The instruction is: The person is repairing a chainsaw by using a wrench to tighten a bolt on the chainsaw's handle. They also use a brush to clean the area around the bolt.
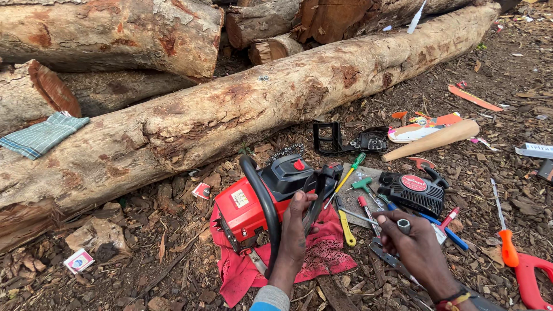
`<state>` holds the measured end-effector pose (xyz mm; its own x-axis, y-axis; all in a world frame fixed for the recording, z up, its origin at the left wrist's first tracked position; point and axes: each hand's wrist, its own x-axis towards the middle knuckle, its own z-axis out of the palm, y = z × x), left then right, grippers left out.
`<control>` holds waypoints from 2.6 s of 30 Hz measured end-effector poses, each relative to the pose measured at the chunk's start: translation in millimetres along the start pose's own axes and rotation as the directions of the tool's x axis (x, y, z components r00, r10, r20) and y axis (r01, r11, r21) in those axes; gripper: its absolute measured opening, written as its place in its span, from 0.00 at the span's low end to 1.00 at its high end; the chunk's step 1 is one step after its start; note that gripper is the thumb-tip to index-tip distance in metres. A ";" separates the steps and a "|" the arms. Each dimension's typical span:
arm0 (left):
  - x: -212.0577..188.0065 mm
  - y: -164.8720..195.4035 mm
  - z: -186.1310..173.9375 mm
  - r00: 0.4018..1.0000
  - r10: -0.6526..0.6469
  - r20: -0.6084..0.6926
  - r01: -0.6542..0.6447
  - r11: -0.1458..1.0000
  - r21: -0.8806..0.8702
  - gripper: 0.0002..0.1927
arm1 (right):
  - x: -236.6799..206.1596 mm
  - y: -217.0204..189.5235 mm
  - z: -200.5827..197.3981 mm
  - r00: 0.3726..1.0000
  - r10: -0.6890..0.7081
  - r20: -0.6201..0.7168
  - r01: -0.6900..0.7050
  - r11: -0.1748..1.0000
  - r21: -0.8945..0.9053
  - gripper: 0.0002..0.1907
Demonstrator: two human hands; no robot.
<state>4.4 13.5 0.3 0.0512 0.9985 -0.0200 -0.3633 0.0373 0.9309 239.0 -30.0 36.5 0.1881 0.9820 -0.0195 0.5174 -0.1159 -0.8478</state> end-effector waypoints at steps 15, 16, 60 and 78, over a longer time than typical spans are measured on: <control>-3.3 18.0 -9.7 0.896 0.384 0.222 -0.383 0.922 -0.048 0.47 | -46.5 -22.1 49.5 0.944 -0.327 0.029 0.328 0.936 -0.124 0.13; -3.5 18.1 -9.6 0.912 0.357 0.201 -0.352 0.934 -0.065 0.47 | -51.0 -22.2 51.5 0.901 -0.432 0.038 0.434 0.897 -0.088 0.12; -0.1 -1.1 -11.5 0.851 0.517 0.089 -0.497 0.849 -0.182 0.63 | -69.0 -28.3 74.9 0.889 0.320 0.328 -0.457 0.678 0.576 0.12; 0.8 5.0 -6.3 0.880 0.474 0.034 -0.454 0.860 -0.236 0.60 | -64.9 -32.2 64.6 0.961 0.145 0.237 -0.242 0.854 0.460 0.17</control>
<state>-3.2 14.8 2.6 -0.0955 0.8950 0.4357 -0.5547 -0.4113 0.7233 156.1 -80.3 30.9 0.0576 0.9620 -0.2669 0.0129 -0.2680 -0.9633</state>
